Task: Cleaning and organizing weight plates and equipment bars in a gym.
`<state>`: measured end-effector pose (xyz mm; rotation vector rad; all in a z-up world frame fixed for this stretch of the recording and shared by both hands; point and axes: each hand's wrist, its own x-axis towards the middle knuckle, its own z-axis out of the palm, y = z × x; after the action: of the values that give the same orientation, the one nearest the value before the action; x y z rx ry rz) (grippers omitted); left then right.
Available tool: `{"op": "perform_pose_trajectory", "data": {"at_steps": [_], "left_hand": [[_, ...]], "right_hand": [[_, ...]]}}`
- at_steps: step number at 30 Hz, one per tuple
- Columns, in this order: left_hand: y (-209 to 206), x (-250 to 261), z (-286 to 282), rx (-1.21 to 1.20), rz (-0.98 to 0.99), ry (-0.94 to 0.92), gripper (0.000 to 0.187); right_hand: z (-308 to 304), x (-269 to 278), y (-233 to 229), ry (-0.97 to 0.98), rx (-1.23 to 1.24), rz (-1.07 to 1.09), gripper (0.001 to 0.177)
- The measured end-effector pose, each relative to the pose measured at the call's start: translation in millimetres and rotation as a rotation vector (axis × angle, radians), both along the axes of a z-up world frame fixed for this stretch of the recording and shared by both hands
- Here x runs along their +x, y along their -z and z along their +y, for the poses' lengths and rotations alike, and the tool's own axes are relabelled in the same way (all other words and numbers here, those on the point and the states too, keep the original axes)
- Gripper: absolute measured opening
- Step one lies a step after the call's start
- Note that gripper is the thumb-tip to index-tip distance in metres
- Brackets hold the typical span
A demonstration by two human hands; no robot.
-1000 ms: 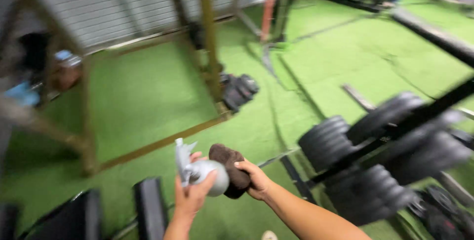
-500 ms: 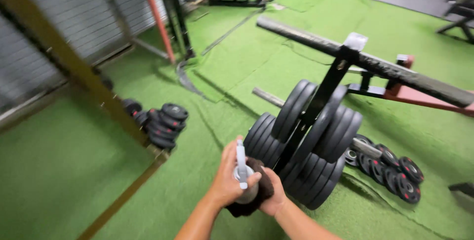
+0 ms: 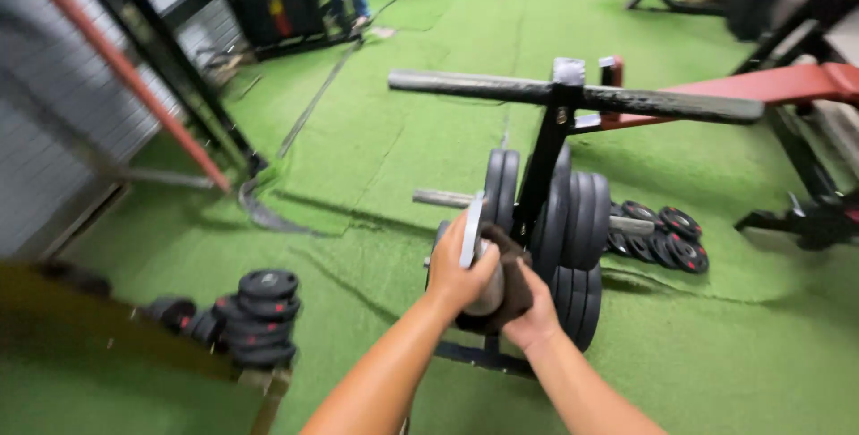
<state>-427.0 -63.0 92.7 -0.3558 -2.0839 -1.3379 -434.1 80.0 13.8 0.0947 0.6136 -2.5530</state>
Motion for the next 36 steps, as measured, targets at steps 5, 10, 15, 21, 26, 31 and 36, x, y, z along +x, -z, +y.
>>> {"op": "perform_pose_trajectory", "data": {"at_steps": [5,10,15,21,26,31,36], "left_hand": [[-41,-72,4,0.139,-0.014,0.248,0.054],[-69,-122,12,0.2,-0.055,0.314,0.05],[-91,-159,14,0.027,-0.188,0.264,0.046],[-91,-201,16,-0.084,-0.299,0.276,0.039],[-99,-218,21,-0.098,-0.379,0.22,0.042],[-83,-245,21,-0.07,-0.355,0.217,0.04],[-97,-252,17,-0.089,-0.373,0.209,0.04]], "right_hand": [[14,-43,-63,0.178,0.082,0.168,0.05],[61,-101,-120,0.373,0.309,0.084,0.047],[106,-161,-204,0.741,0.626,0.485,0.036],[122,-270,-208,0.637,1.462,0.944,0.044],[84,-331,-183,0.411,1.905,1.254,0.055],[69,-356,-200,0.259,2.003,1.116,0.054],[90,-331,-179,0.42,1.726,1.408,0.036]]}}
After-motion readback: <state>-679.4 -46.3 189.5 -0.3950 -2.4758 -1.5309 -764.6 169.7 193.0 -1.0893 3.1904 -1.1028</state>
